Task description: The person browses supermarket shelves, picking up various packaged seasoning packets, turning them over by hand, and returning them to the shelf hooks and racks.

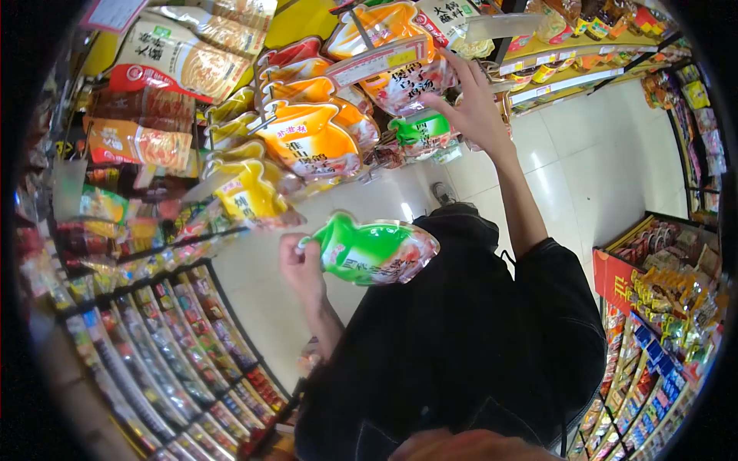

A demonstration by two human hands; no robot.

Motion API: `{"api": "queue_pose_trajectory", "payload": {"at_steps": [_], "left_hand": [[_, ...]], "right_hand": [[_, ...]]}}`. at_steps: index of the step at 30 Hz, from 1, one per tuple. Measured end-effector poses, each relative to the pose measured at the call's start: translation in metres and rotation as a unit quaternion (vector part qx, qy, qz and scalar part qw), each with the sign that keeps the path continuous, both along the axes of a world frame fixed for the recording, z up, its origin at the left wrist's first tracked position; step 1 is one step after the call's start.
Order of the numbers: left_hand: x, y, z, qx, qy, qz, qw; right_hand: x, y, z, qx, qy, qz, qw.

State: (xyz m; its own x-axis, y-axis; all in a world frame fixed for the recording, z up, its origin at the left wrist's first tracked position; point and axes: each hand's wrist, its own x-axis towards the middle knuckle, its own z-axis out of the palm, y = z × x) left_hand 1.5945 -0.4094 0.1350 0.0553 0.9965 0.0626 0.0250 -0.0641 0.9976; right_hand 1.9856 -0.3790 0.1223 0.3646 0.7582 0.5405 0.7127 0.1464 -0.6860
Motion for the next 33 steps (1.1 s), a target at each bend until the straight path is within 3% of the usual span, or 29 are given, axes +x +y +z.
{"api": "queue_pose_trajectory", "payload": {"at_steps": [4,7,10,12,15,17,19,26,29,33], "left_hand": [[-0.009,-0.005,-0.002,-0.002,-0.013,-0.001,1.0],[-0.008,-0.016,-0.006,-0.013,-0.051,0.004,0.999],[-0.016,-0.024,-0.016,-0.058,-0.104,0.018,0.993],[-0.017,-0.022,-0.018,-0.076,-0.114,0.017,0.99],[-0.014,-0.019,-0.005,-0.079,-0.089,0.001,0.993],[-0.012,-0.017,0.005,-0.092,-0.063,-0.016,0.994],[-0.008,-0.013,0.004,-0.078,-0.054,-0.013,0.995],[0.007,0.013,0.011,-0.069,-0.138,-0.054,0.986],[0.015,0.028,0.005,-0.064,-0.139,-0.093,0.984],[0.033,0.027,0.01,-0.067,-0.133,-0.167,0.975]], "right_hand": [[-0.012,0.026,-0.007,-0.019,0.003,-0.074,0.997],[-0.009,0.026,-0.002,-0.06,0.164,-0.017,0.984],[-0.007,0.009,0.014,-0.075,0.097,0.016,0.992],[-0.001,0.003,0.016,-0.061,0.17,0.076,0.981],[-0.002,-0.012,0.035,-0.029,0.408,0.132,0.903],[0.014,-0.028,0.037,-0.106,0.426,0.135,0.888],[0.014,-0.043,0.033,-0.072,0.49,0.178,0.85],[0.024,-0.109,0.014,-0.079,0.498,0.207,0.838],[0.004,-0.14,0.024,-0.126,0.472,0.193,0.851],[-0.012,-0.207,-0.004,-0.155,0.461,0.161,0.859]]}}
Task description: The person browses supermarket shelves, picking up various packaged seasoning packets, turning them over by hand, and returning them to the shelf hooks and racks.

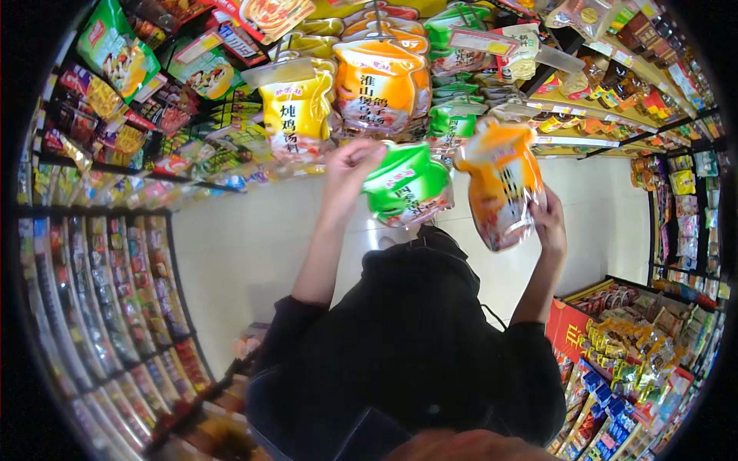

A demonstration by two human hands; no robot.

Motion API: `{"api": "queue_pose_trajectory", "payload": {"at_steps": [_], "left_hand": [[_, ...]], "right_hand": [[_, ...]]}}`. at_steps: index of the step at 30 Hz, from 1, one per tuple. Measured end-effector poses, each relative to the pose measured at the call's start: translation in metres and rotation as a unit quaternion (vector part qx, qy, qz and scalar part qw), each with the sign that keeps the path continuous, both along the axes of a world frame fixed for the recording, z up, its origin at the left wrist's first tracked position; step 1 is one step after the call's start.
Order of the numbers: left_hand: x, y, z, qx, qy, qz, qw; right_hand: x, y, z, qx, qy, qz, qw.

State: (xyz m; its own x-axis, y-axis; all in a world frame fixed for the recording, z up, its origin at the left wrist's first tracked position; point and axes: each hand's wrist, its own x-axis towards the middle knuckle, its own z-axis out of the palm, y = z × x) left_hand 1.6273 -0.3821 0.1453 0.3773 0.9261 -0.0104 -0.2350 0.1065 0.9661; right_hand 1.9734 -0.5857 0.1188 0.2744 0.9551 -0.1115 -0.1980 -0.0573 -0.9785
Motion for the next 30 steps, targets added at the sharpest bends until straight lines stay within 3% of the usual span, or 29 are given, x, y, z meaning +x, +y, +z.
{"api": "queue_pose_trajectory", "payload": {"at_steps": [4,6,8,10,12,16,23,30], "left_hand": [[0.01,-0.011,-0.019,-0.011,0.017,-0.077,0.997],[0.009,-0.023,-0.045,0.006,0.032,-0.085,0.996],[-0.001,-0.045,-0.067,0.0,0.113,-0.044,0.993],[-0.025,-0.064,-0.086,0.011,0.187,-0.019,0.982],[-0.045,-0.089,-0.08,-0.002,0.191,0.055,0.98],[-0.083,-0.139,-0.075,-0.015,0.221,0.166,0.961],[-0.062,-0.206,-0.067,-0.082,0.194,0.315,0.926],[-0.029,-0.23,-0.064,-0.078,0.157,0.347,0.921]], "right_hand": [[-0.04,-0.035,0.012,0.036,0.033,-0.054,0.997],[-0.051,-0.018,0.014,0.005,-0.028,-0.01,1.0],[-0.077,0.027,0.026,0.003,-0.049,0.026,0.998],[-0.099,0.078,0.015,0.073,-0.075,0.016,0.994],[-0.11,0.119,0.018,0.093,-0.108,0.086,0.986],[-0.119,0.164,0.014,0.146,-0.026,0.123,0.981],[-0.109,0.187,0.003,0.152,-0.022,0.079,0.985],[-0.115,0.193,-0.008,0.147,0.031,0.076,0.986]]}}
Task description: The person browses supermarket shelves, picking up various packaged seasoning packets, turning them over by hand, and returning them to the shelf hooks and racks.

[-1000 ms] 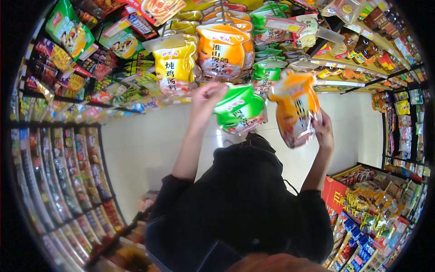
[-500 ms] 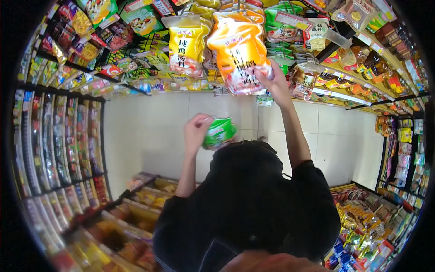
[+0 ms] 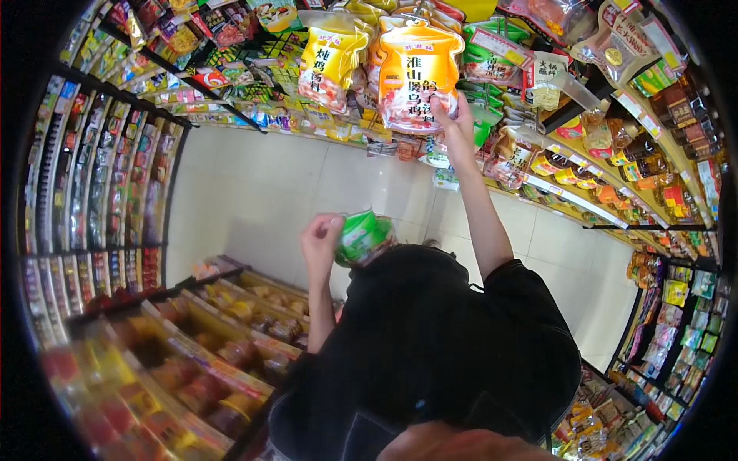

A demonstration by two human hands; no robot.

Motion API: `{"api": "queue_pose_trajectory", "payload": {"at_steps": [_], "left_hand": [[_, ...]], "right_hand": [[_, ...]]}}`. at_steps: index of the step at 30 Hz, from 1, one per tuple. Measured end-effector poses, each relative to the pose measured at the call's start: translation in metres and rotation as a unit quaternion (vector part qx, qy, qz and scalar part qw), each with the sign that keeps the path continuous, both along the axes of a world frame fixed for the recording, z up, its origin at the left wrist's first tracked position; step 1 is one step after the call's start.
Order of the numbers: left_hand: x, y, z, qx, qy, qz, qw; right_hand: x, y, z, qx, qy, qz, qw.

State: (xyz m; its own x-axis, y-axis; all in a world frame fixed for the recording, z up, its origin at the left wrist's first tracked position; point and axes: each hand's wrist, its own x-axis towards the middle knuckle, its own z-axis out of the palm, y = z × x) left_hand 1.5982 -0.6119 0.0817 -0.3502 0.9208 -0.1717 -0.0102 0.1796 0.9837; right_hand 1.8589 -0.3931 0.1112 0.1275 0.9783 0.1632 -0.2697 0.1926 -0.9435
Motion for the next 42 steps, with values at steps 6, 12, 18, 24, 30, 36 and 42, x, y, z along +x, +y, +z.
{"api": "queue_pose_trajectory", "payload": {"at_steps": [6,12,18,24,30,36,42], "left_hand": [[0.002,-0.004,0.003,0.011,0.013,0.007,1.0],[0.013,0.01,0.013,0.0,0.008,-0.013,1.0],[0.036,0.051,0.035,0.015,-0.004,-0.119,0.993],[0.131,0.14,0.081,0.09,-0.092,-0.301,0.945],[0.197,0.21,0.094,0.203,0.131,-0.328,0.913],[0.218,0.231,0.104,0.479,0.44,-0.183,0.737],[0.228,0.229,0.096,0.425,0.549,-0.164,0.701]], "right_hand": [[-0.003,0.004,0.001,0.002,0.013,-0.008,1.0],[0.001,-0.001,-0.005,-0.022,-0.15,-0.054,0.987],[0.051,-0.085,0.004,0.047,-0.293,-0.079,0.952],[0.084,-0.114,0.04,0.028,-0.173,0.136,0.975],[0.135,-0.045,0.023,-0.003,-0.076,0.009,0.997],[0.158,0.028,0.041,0.054,-0.184,-0.01,0.981],[0.153,0.061,0.045,0.169,-0.174,-0.081,0.967]]}}
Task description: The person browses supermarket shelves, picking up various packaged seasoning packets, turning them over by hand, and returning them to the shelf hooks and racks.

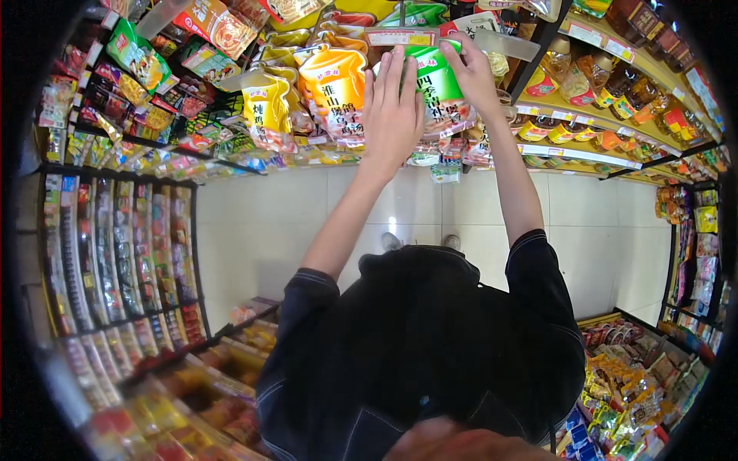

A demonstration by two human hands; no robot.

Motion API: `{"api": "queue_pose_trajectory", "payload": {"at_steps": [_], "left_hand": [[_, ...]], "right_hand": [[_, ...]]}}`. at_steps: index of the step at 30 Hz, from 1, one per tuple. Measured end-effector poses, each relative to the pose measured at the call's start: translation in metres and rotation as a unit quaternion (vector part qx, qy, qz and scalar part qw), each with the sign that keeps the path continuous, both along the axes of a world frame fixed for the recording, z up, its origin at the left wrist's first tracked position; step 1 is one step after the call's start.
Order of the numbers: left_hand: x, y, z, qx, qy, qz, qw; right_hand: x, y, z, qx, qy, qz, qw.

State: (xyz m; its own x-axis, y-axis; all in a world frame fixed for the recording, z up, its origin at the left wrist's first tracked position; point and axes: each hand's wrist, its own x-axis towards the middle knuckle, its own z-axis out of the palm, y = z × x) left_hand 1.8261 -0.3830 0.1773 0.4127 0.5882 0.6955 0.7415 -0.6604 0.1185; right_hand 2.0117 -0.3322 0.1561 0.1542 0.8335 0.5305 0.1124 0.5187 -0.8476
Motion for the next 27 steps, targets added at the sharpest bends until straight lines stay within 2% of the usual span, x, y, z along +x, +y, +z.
{"api": "queue_pose_trajectory", "payload": {"at_steps": [8,11,14,18,27], "left_hand": [[0.014,0.019,-0.004,-0.003,-0.022,0.028,0.999],[0.021,0.018,-0.003,-0.01,-0.024,0.04,0.999],[0.025,0.016,-0.005,-0.02,-0.035,0.055,0.998],[0.03,0.021,-0.005,-0.029,-0.03,0.066,0.997],[0.036,0.027,-0.018,-0.012,-0.048,0.073,0.996]], "right_hand": [[-0.009,0.005,-0.001,-0.047,-0.005,-0.042,0.998],[-0.016,0.006,0.003,0.0,0.049,-0.066,0.997],[-0.015,0.004,-0.003,0.036,0.012,-0.098,0.994],[-0.02,0.013,-0.004,0.022,0.053,-0.115,0.992],[-0.021,0.009,-0.004,0.028,0.055,-0.118,0.991]]}}
